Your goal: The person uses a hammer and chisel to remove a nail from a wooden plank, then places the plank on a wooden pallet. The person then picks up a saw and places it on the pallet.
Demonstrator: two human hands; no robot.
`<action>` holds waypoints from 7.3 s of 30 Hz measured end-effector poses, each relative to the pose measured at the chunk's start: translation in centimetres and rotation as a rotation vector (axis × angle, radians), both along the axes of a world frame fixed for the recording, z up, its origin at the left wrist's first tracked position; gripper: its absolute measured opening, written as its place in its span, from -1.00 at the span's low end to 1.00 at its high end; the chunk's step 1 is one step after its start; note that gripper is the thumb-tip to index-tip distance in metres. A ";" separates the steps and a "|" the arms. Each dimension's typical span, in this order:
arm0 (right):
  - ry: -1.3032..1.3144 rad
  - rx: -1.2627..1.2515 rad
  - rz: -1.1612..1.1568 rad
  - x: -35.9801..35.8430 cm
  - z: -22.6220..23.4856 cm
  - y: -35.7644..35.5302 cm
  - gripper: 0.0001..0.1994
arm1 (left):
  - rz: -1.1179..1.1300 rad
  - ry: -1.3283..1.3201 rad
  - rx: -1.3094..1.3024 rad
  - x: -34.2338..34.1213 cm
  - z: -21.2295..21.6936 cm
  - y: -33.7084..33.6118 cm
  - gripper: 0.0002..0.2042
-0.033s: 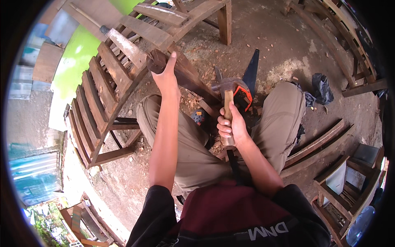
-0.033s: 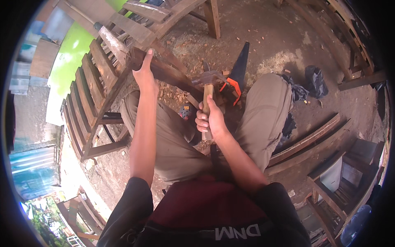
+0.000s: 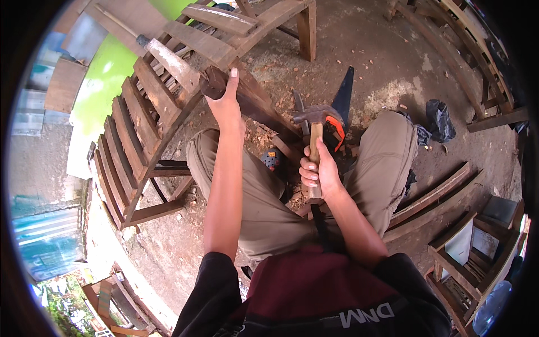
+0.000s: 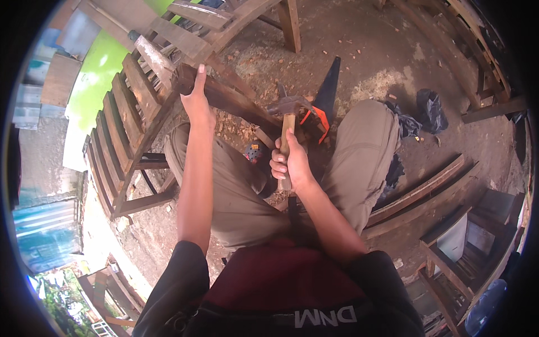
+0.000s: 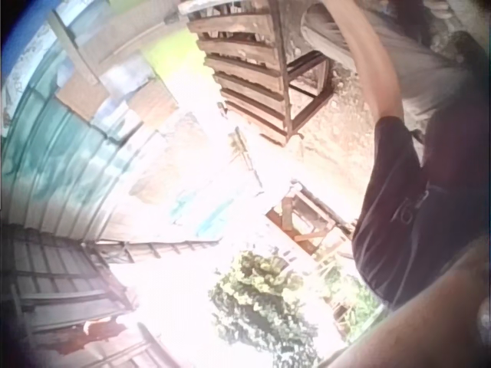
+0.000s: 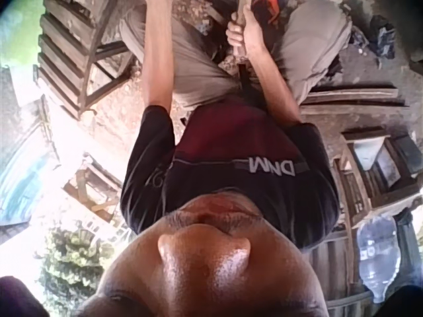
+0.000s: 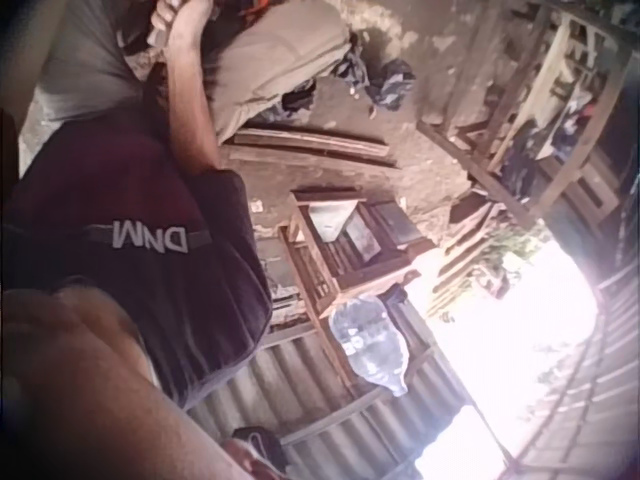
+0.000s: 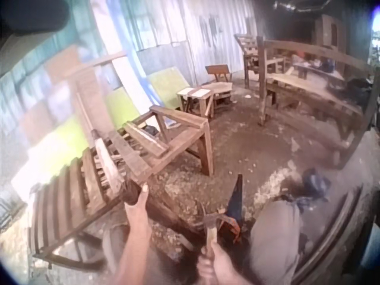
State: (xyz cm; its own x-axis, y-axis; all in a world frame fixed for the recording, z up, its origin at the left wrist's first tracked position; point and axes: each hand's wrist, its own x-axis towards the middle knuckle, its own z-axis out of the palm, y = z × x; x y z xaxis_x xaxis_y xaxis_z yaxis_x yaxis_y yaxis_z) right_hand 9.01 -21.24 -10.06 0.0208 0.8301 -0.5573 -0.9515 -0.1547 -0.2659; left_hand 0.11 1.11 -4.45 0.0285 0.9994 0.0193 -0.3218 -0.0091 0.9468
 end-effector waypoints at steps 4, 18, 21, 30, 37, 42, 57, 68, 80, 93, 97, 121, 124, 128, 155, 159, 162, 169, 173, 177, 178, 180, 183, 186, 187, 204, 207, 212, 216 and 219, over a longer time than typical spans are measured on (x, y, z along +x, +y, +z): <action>-0.085 -0.021 -0.024 0.0 -0.3 -0.3 -0.54 | 0.020 -0.106 -0.065 0.2 0.7 -0.7 -0.37; -0.170 -0.201 0.030 -1.7 -1.7 0.3 -0.47 | 0.152 0.539 0.227 5.9 1.3 1.6 -0.27; -0.257 -0.225 0.022 -1.7 -1.7 0.3 -0.46 | 0.181 0.548 0.209 6.1 1.1 2.3 -0.26; -0.894 0.071 -0.030 -2.5 1.8 3.6 -0.51 | 0.097 0.535 0.199 7.6 1.9 0.6 -0.24; -0.768 -0.188 0.147 -1.8 -1.1 3.0 -0.53 | 0.115 0.523 0.195 6.7 1.6 1.4 -0.24; -0.853 0.034 0.045 -1.4 0.2 3.0 -0.53 | 0.118 0.526 0.202 6.8 1.7 0.9 -0.26; -0.651 -0.202 0.127 -2.6 -2.4 2.5 -0.52 | 0.115 0.331 0.190 3.2 0.3 2.9 -0.37; -0.588 -0.029 -0.023 -2.3 -1.5 2.4 -0.58 | -0.011 0.193 0.174 0.4 1.0 1.3 -0.59; -0.591 -0.185 0.090 -1.4 -2.3 2.9 -0.65 | -0.284 0.125 0.250 0.2 1.1 0.3 -0.45; -0.547 -0.207 0.009 -1.3 -2.1 1.8 -0.71 | -0.290 0.261 0.383 0.9 0.0 -0.4 -0.35; -0.550 -0.223 0.033 -1.7 -2.5 1.8 -0.70 | -0.251 0.202 0.386 0.9 -0.6 -0.3 -0.37; -1.571 0.178 -0.401 -0.3 3.2 -1.2 -0.71 | -0.813 -0.501 -0.191 -1.3 -3.0 1.9 -0.42; -1.609 0.176 -0.345 0.7 5.0 -1.8 -0.70 | -0.781 -0.587 -0.195 -0.8 -2.5 0.8 -0.51; -1.158 0.308 -0.151 0.7 10.6 -3.0 -0.69 | -0.577 -0.429 -0.115 0.8 -0.9 -2.0 -0.38; -1.272 0.228 0.496 2.8 24.1 1.9 -0.46 | -0.162 -0.058 0.011 3.3 -2.2 -3.5 -0.22; -1.312 0.183 0.488 3.6 25.8 1.6 -0.44 | -0.206 -0.197 -0.071 2.3 -2.3 -2.7 -0.19; -1.287 0.392 0.315 3.5 26.3 1.1 -0.45 | -0.201 -0.113 -0.057 2.3 -0.7 -3.5 -0.20; -1.209 0.129 0.503 3.9 25.2 2.3 -0.50 | -0.188 -0.216 -0.160 2.6 -2.2 -2.2 -0.20; -1.228 0.429 0.283 3.8 25.5 1.6 -0.50 | -0.174 -0.110 -0.132 2.8 -0.7 -3.9 -0.19; -1.302 0.241 0.480 4.0 22.5 1.5 -0.47 | -0.214 -0.137 -0.129 3.4 -0.6 -4.5 -0.22; -1.308 0.136 0.595 4.3 22.4 1.6 -0.45 | -0.230 -0.162 -0.132 3.7 -0.4 -4.6 -0.23; -1.298 0.240 0.471 3.6 24.3 1.7 -0.47 | -0.252 -0.250 -0.220 2.4 -2.9 -2.4 -0.24; -1.262 0.475 0.204 3.8 25.1 1.1 -0.51 | -0.211 -0.166 -0.201 3.4 -1.2 -3.8 -0.23; -1.383 0.409 0.337 3.8 21.8 1.2 -0.51 | -0.216 -0.183 -0.154 3.7 -1.9 -3.2 -0.23; -1.271 0.105 0.599 4.5 21.9 1.4 -0.50 | -0.233 -0.225 -0.186 4.0 -2.2 -2.8 -0.23; -1.250 0.431 0.218 2.6 24.3 -0.4 -0.48 | -0.263 -0.228 -0.210 3.3 -1.8 -3.3 -0.22; -1.297 0.496 0.178 2.9 22.0 -0.4 -0.48 | -0.303 -0.290 -0.274 3.7 -2.1 -3.5 -0.23; -1.273 0.203 0.411 4.1 22.8 0.5 -0.47 | -0.271 -0.363 -0.230 3.0 -0.6 -3.1 -0.40; -1.253 0.431 0.212 2.8 24.7 -0.9 -0.51 | -0.230 -0.266 -0.235 3.5 -2.0 -3.4 -0.31; -1.391 0.366 0.383 3.0 20.5 -0.3 -0.50 | -0.293 -0.319 -0.298 4.2 -1.8 -3.8 -0.30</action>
State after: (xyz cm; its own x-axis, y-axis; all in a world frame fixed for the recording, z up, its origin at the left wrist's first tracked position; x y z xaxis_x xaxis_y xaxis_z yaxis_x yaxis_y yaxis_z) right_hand 12.01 -21.51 10.46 0.1020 0.9940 -0.0388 0.1736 -0.0562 -0.9832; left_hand 4.36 -2.66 -6.29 0.3471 0.9138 -0.2111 -0.5434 0.3794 0.7489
